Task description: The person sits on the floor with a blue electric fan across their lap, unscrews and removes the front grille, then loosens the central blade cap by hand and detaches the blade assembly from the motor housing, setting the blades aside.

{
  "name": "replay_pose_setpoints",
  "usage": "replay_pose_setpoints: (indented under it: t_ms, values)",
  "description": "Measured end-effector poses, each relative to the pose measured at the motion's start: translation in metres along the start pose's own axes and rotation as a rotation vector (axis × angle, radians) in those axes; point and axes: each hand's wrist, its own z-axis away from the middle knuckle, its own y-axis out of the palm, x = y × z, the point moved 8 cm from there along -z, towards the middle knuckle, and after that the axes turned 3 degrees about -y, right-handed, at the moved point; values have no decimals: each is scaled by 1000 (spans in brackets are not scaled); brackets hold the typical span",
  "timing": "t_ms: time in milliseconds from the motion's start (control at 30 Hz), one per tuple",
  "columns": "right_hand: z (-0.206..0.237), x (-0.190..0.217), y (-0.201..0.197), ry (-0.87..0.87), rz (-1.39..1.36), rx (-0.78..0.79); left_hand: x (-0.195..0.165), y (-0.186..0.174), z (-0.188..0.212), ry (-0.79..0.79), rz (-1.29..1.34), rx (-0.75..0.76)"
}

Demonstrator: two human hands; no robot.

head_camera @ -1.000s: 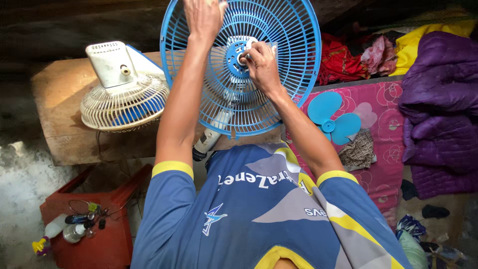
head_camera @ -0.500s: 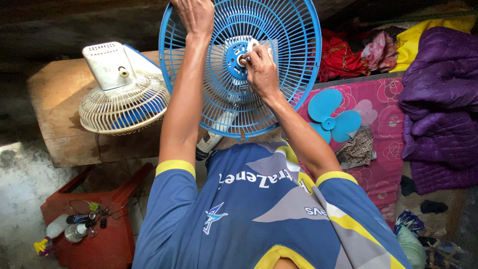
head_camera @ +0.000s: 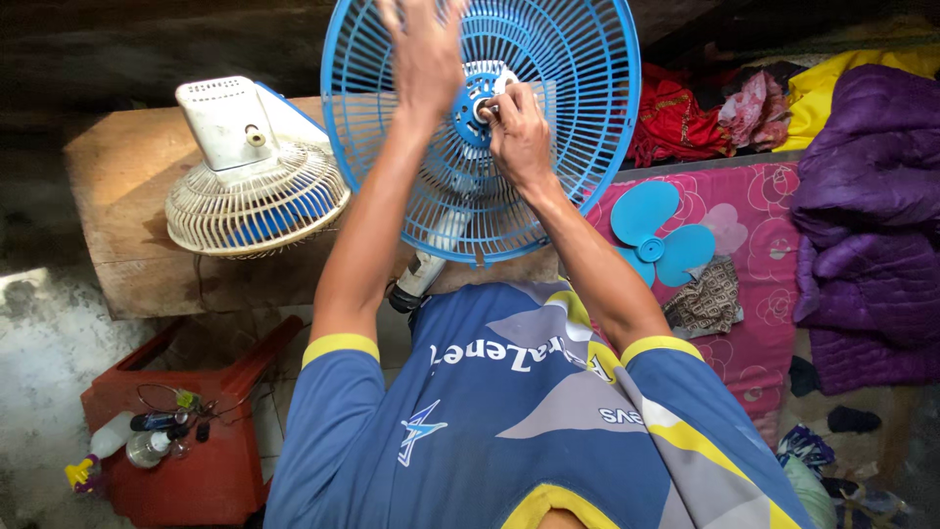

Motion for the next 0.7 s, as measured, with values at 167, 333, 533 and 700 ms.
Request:
replay_pose_setpoints:
  t_ms: [167,333,533,700]
  values:
    - [-1,0,-5,-24,52,-14,-27,26,43,126,220,419]
    - [0,6,-9,-73,97,-23,-17,39,61,143,230,576]
    - [1,4,-15,-68,110,-19,-21,37,74,187,195,577]
    - [1,3,-17,-57,78,-32,-20,34,84,208,85,501]
